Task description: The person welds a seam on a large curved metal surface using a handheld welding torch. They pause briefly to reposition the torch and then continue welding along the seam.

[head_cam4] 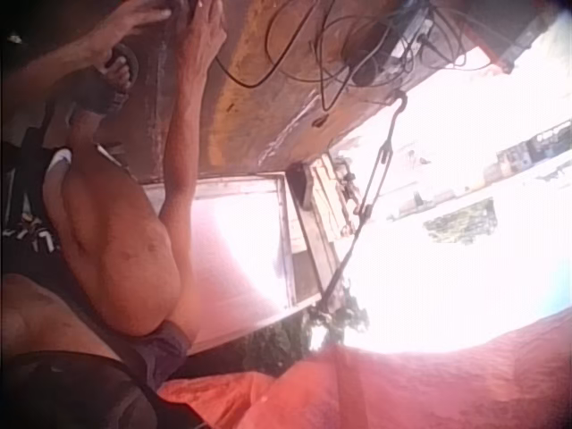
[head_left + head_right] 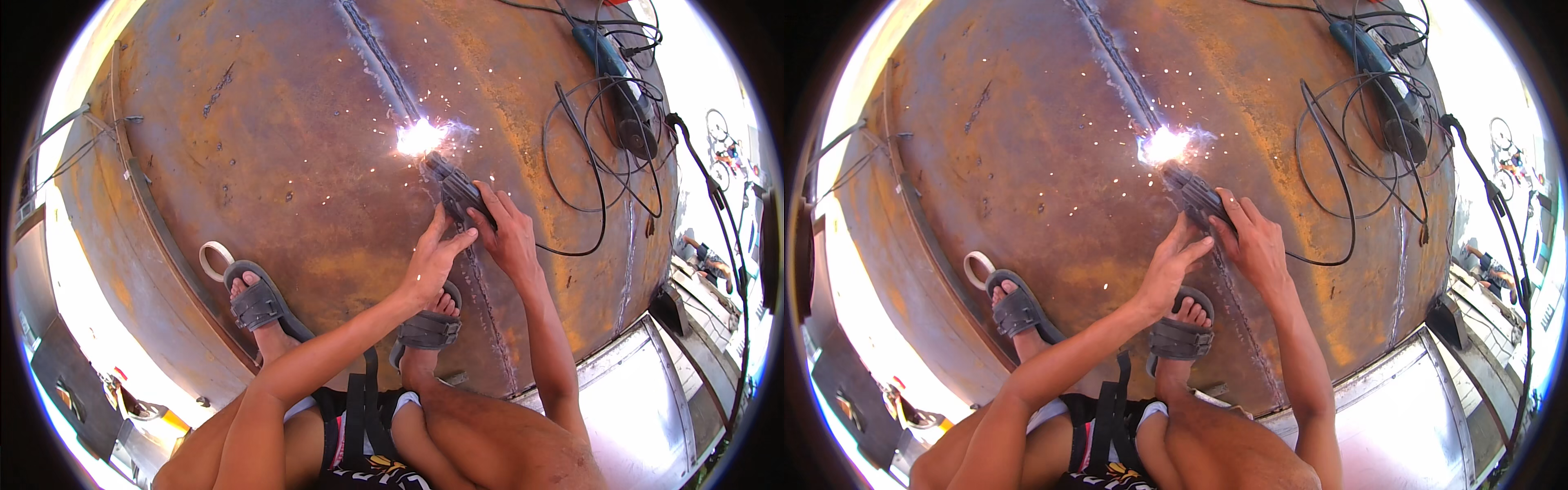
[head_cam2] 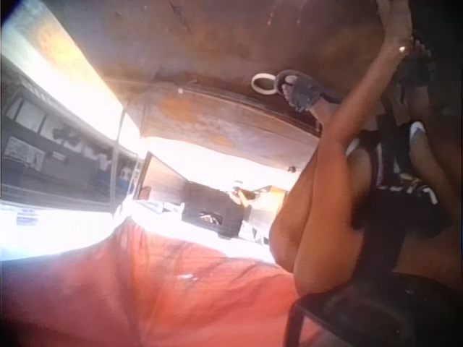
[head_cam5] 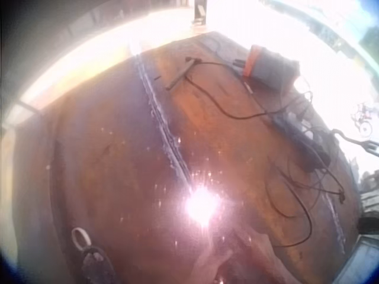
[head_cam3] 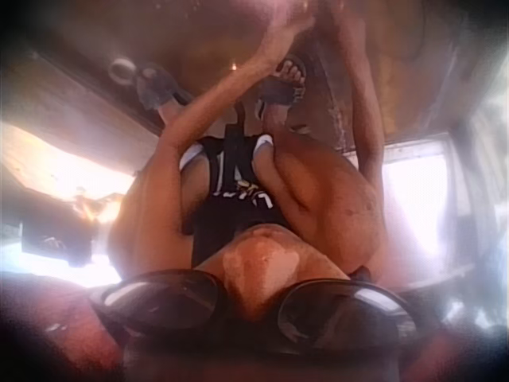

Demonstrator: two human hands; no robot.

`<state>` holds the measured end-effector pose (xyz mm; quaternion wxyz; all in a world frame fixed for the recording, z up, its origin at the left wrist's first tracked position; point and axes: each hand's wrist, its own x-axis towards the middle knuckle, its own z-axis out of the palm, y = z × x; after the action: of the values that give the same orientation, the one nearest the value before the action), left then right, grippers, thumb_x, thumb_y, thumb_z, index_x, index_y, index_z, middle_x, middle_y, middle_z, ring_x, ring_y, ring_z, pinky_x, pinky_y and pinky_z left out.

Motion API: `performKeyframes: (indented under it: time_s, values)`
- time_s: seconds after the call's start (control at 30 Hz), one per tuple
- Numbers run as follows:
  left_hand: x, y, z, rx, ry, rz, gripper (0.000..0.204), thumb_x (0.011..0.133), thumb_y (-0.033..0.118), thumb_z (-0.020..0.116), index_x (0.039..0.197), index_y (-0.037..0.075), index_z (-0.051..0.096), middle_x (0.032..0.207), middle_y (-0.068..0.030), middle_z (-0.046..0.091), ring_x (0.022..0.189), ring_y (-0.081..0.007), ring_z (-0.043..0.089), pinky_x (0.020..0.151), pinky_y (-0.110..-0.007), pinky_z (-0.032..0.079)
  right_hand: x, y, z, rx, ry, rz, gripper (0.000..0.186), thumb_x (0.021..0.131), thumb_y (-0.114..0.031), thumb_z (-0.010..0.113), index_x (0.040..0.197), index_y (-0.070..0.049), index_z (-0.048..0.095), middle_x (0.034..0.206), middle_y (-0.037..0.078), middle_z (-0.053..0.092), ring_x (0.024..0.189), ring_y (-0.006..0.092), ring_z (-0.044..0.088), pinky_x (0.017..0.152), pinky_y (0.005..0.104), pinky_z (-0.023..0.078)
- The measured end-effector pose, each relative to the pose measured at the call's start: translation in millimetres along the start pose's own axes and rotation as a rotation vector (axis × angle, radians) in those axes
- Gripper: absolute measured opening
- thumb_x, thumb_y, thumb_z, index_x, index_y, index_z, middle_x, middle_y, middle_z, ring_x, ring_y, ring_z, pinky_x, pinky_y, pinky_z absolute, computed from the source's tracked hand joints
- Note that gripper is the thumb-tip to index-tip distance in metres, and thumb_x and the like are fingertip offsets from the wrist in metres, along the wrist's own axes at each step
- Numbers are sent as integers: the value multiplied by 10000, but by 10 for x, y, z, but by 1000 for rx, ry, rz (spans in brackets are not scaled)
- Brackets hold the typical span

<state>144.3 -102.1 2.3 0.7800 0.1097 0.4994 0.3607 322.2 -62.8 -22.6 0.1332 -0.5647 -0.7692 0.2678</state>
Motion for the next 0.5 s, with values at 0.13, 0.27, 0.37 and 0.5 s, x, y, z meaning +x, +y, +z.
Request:
performKeyframes:
  time_s: [0.13, 0.27, 0.37, 0.5]
  values:
    - [1, 3, -2, -33, -8, -22, 783, 1034, 200, 710, 1665, -7, 294, 1581, -176, 465, 1373, -239, 554, 1161, -357, 420, -8, 33, 19, 9, 25, -26, 491, 999, -252, 745, 1447, -97, 613, 1004, 130, 676, 790, 368, 705, 635, 461, 558]
    - [3, -8, 8, -33, -4, -4, 792, 1037, 193, 706, 1667, -27, 280, 1582, -181, 465, 1382, -242, 549, 1170, -358, 411, -12, 19, 7, -12, -9, 13, 493, 994, -250, 749, 1447, -105, 618, 1013, 134, 682, 794, 370, 710, 642, 462, 563]
    - [-4, -2, 10, -8, 9, -9, 822, 1032, 200, 714, 1666, -62, 260, 1605, -196, 447, 1389, -239, 543, 1164, -355, 416, -21, 33, 16, 14, -4, 18, 490, 991, -246, 752, 1442, -107, 622, 1015, 136, 684, 799, 371, 714, 649, 463, 567]
    - [-10, -8, 5, -18, 14, -34, 829, 1035, 217, 718, 1663, -71, 259, 1597, -185, 461, 1361, -222, 552, 1136, -337, 433, -16, 31, 21, 24, 22, -6, 485, 986, -234, 757, 1431, -94, 623, 1015, 136, 683, 800, 372, 716, 653, 462, 570]
